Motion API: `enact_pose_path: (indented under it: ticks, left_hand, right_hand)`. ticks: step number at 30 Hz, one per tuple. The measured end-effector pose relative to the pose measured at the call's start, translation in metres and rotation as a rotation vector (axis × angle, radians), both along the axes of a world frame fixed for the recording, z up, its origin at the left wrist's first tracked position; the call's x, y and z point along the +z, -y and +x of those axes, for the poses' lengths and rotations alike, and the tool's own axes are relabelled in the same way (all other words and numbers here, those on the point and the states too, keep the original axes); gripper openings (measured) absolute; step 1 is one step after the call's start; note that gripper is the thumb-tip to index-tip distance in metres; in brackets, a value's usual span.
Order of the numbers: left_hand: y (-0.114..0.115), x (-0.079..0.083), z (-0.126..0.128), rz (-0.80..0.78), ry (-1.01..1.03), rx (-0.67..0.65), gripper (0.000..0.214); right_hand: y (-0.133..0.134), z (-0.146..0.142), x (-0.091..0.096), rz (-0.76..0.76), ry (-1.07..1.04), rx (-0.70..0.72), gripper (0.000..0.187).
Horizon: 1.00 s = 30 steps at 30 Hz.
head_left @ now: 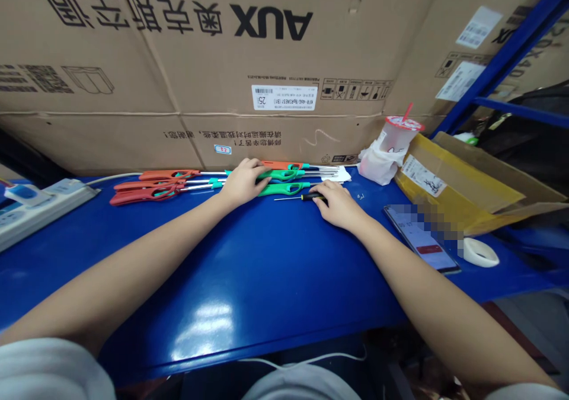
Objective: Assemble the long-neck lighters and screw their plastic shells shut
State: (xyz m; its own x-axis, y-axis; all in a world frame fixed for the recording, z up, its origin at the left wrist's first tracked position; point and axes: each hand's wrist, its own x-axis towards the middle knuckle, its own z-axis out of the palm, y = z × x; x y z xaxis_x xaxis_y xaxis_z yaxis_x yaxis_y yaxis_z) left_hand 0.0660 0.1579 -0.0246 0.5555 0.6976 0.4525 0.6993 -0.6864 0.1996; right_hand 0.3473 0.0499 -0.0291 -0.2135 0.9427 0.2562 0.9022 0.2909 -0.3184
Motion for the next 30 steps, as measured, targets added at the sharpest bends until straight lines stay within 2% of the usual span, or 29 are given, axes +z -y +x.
enact_pose_path:
  ticks: [7,13,20,30]
  left_hand:
    - [-0.003,0.004,-0.004,-0.035,0.067,0.008,0.037]
    - [0.002,0.003,-0.006,-0.052,0.035,-0.013,0.036]
    - [-0.008,0.003,-0.003,-0.088,0.008,-0.024,0.034]
    - [0.0,0.004,-0.001,-0.079,0.0,0.033,0.044]
  right_hand:
    - [0.002,-0.001,0.002,-0.004,-0.001,0.022,0.033]
    - [0.002,-0.002,0.002,-0.004,-0.012,0.022,0.033]
    - [0.001,0.0,0.003,-0.008,-0.013,0.033,0.029]
    - [0.001,-0.001,0.003,-0.017,-0.013,0.034,0.029]
